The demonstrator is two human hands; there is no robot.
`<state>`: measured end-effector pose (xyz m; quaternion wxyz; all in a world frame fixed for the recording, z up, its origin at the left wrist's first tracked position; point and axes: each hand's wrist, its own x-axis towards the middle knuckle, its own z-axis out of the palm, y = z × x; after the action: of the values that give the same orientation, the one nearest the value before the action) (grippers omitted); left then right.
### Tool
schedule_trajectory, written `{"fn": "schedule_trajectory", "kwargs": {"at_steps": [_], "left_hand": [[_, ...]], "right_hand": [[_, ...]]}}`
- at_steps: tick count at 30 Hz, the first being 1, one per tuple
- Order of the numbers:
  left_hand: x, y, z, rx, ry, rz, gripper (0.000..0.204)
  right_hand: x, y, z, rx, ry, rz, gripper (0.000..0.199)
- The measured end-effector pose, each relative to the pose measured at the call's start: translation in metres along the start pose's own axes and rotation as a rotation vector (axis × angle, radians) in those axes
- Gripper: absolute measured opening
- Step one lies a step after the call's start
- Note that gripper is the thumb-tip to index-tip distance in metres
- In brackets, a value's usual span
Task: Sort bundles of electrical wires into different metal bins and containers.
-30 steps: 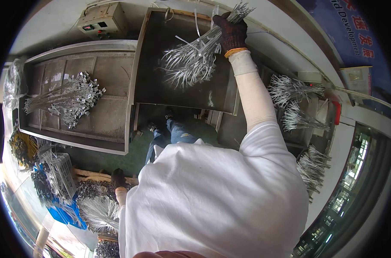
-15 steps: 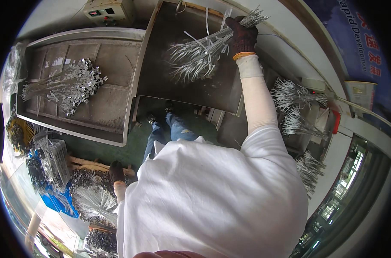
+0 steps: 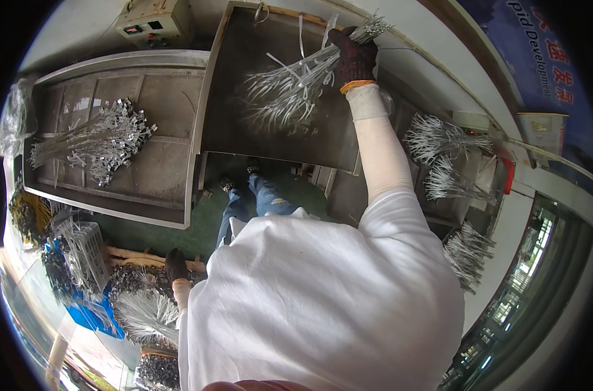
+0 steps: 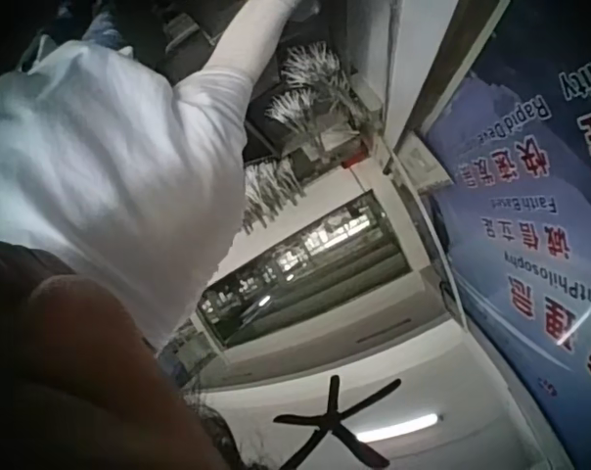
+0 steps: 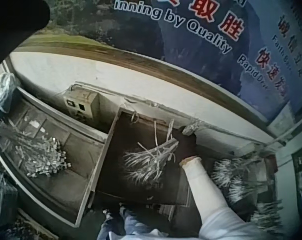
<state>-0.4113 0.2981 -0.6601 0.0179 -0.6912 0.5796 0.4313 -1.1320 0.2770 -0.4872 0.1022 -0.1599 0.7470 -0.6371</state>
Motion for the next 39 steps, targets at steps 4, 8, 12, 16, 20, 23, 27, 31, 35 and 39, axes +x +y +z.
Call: {"fn": "schedule_trajectory", "kwargs": {"at_steps": [4,8,12,16,20,23,27,31,35,39], "left_hand": [[0.001,0.005,0.001,-0.010,0.001,-0.036,0.043],[0.003,0.000,0.003,-0.059,0.009,-0.042,0.043],[0.001,0.008,0.002,-0.055,0.000,-0.054,0.043],[-0.001,0.004,0.002,-0.004,0.005,-0.023,0.043],[0.001,0.003,0.007,-0.035,-0.001,-0.055,0.044],[0.004,-0.005,0.008,0.010,0.015,-0.036,0.045],[0.005,0.000,0.008,-0.024,0.014,-0.056,0.044],[-0.004,0.032,0.002,-0.106,-0.009,-0.133,0.045],[-0.002,0.034,0.000,-0.078,-0.015,-0.147,0.046],[-0.005,0.018,0.010,-0.022,0.030,-0.078,0.046]], "right_hand": [[-0.004,0.000,-0.002,-0.017,-0.051,-0.049,0.017],[-0.012,-0.013,0.006,0.003,0.000,0.036,0.019],[-0.011,-0.013,0.005,-0.047,0.017,0.056,0.019],[-0.018,-0.023,0.006,-0.096,-0.007,0.035,0.018],[-0.011,-0.015,0.003,-0.183,0.003,0.052,0.017],[-0.009,-0.008,0.005,-0.118,-0.003,0.078,0.017],[-0.008,0.006,0.004,-0.184,-0.057,-0.024,0.017],[-0.016,-0.005,0.013,-0.152,-0.025,0.116,0.015],[0.002,0.039,0.010,0.059,-0.008,0.115,0.020],[-0.016,0.042,0.020,0.154,-0.057,0.150,0.025]]}}
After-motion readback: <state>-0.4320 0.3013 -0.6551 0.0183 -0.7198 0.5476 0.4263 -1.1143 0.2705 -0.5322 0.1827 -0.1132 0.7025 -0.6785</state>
